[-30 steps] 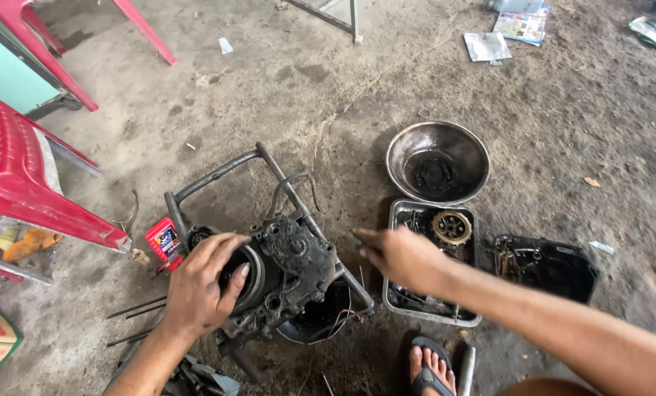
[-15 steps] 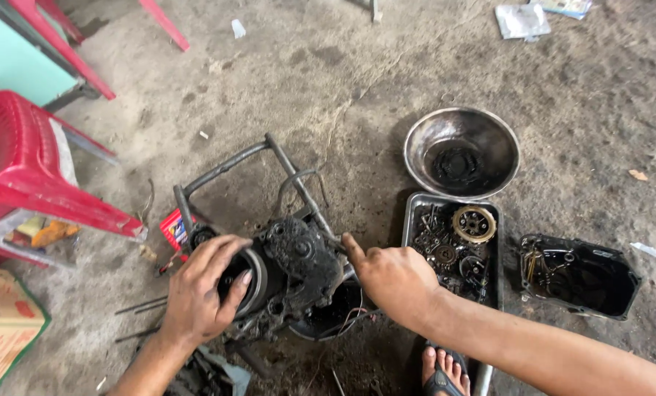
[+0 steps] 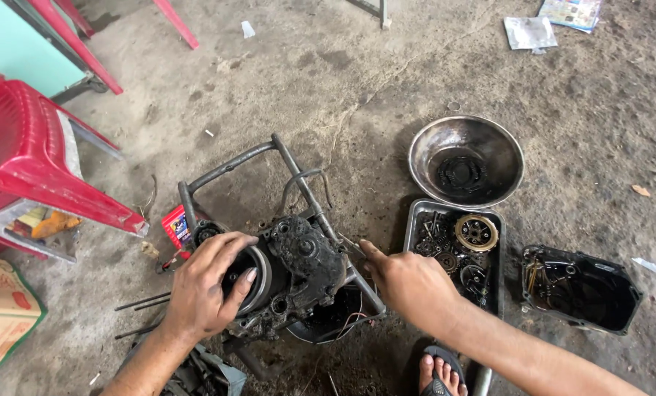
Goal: Repairing a motorcycle engine using hand tools and an impact wrench.
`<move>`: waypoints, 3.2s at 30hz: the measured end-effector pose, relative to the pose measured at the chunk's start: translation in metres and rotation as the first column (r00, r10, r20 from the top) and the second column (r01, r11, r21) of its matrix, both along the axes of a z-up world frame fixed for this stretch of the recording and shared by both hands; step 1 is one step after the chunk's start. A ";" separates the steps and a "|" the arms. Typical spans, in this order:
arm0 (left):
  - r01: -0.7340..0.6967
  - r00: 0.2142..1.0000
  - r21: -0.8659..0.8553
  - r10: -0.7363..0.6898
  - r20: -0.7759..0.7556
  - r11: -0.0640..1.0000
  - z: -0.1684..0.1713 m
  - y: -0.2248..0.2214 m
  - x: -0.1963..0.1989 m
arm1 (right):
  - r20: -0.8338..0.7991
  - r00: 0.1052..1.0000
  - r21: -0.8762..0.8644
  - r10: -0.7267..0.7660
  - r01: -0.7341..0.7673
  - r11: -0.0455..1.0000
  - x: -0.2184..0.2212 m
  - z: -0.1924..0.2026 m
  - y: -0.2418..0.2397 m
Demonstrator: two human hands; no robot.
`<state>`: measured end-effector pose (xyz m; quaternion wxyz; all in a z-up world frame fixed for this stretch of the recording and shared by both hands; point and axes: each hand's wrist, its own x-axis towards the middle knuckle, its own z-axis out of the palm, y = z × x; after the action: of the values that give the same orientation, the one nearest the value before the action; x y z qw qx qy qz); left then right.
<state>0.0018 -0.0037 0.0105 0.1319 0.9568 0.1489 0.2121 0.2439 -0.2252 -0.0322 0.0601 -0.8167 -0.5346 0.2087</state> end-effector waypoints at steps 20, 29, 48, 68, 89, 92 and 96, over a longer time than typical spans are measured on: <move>0.028 1.000 -0.054 -0.028 0.012 0.998 0.007 0.000 0.001 | 0.139 0.987 -0.097 0.085 -0.072 0.993 -0.004 0.046 0.019; 0.032 0.999 -0.045 -0.033 -0.013 0.998 0.005 0.001 0.001 | 0.235 0.959 -0.138 0.156 -0.126 0.982 -0.020 0.020 0.015; 0.024 1.000 0.039 -0.023 -0.015 0.999 -0.003 0.001 -0.001 | 0.509 0.756 -0.185 0.412 -0.371 0.910 -0.038 0.014 0.019; 0.024 1.000 0.043 -0.023 -0.013 0.999 0.001 0.000 0.000 | -0.066 0.996 -0.003 -0.057 0.057 0.998 -0.009 0.062 0.020; 0.009 1.000 0.042 -0.009 0.005 0.999 -0.002 0.001 0.000 | 0.479 0.700 -0.498 0.529 -0.279 0.821 -0.044 0.056 0.028; 0.005 1.000 0.045 -0.005 -0.001 0.999 -0.010 0.002 0.000 | 0.439 0.815 -0.368 0.379 -0.222 0.903 -0.001 0.034 0.023; -0.011 1.000 0.068 0.012 -0.015 0.998 -0.012 0.005 0.000 | 0.456 0.746 -0.406 0.485 -0.310 0.860 0.061 0.001 0.033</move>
<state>0.0017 0.0011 -0.0019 0.0970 0.9615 0.1483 0.2102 0.3045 -0.1926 -0.0310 -0.2670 -0.7060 -0.6536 0.0562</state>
